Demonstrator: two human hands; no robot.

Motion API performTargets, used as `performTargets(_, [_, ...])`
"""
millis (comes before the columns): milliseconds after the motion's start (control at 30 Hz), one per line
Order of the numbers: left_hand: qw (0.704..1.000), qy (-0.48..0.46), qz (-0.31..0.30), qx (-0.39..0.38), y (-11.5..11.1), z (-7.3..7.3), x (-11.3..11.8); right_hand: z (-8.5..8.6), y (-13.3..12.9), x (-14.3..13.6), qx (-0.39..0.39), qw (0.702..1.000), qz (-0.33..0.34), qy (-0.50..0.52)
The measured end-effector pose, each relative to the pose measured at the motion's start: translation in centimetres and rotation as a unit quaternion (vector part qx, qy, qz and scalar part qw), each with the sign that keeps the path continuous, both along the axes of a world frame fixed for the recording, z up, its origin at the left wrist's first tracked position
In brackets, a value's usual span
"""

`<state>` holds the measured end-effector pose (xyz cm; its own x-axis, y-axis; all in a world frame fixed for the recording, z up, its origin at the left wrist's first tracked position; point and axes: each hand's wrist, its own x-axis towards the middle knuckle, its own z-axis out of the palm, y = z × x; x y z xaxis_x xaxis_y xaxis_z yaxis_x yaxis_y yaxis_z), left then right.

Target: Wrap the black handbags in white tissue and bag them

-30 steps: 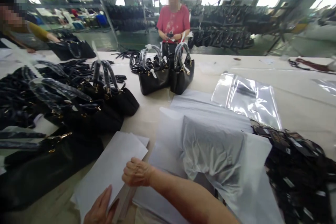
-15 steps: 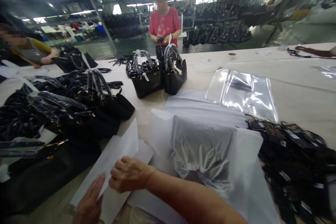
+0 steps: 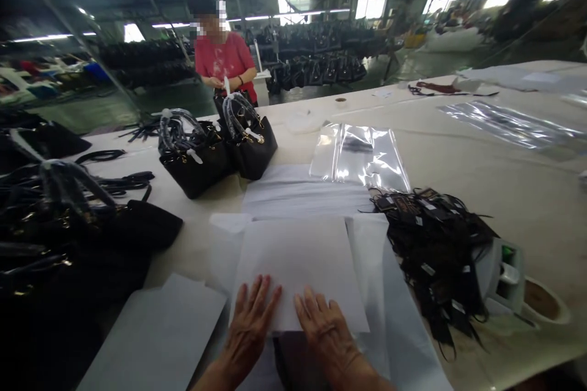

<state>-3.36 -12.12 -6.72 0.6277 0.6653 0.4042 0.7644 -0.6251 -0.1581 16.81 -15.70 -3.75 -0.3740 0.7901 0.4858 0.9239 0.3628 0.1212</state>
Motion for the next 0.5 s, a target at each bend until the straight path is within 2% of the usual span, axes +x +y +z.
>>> performTargets(67, [0.999,0.028,0.0,-0.027,-0.5,0.1,0.1,-1.7,0.4,0.8,-0.021,1.0,0.008,-0.001])
performTargets(167, [0.992,0.058,-0.023,-0.107,0.5,2.9,0.6,-2.8,0.9,1.3,-0.031,0.999,0.018,0.014])
performTargets(267, [0.983,0.061,-0.027,-0.171,4.7,6.1,2.9,-3.4,1.2,1.4,-0.028,0.999,0.018,0.016])
performTargets(333, [0.969,0.075,-0.006,-0.236,8.4,7.5,5.1,-4.0,1.3,1.2,-0.011,1.0,0.021,0.019])
performTargets(433, [0.931,0.122,0.009,-0.345,12.9,8.2,8.1,-4.8,1.4,1.0,0.001,0.999,0.023,0.036])
performTargets(500, [0.911,0.146,0.008,-0.386,14.4,7.9,9.1,-4.3,2.1,1.8,-0.04,0.997,0.031,0.053])
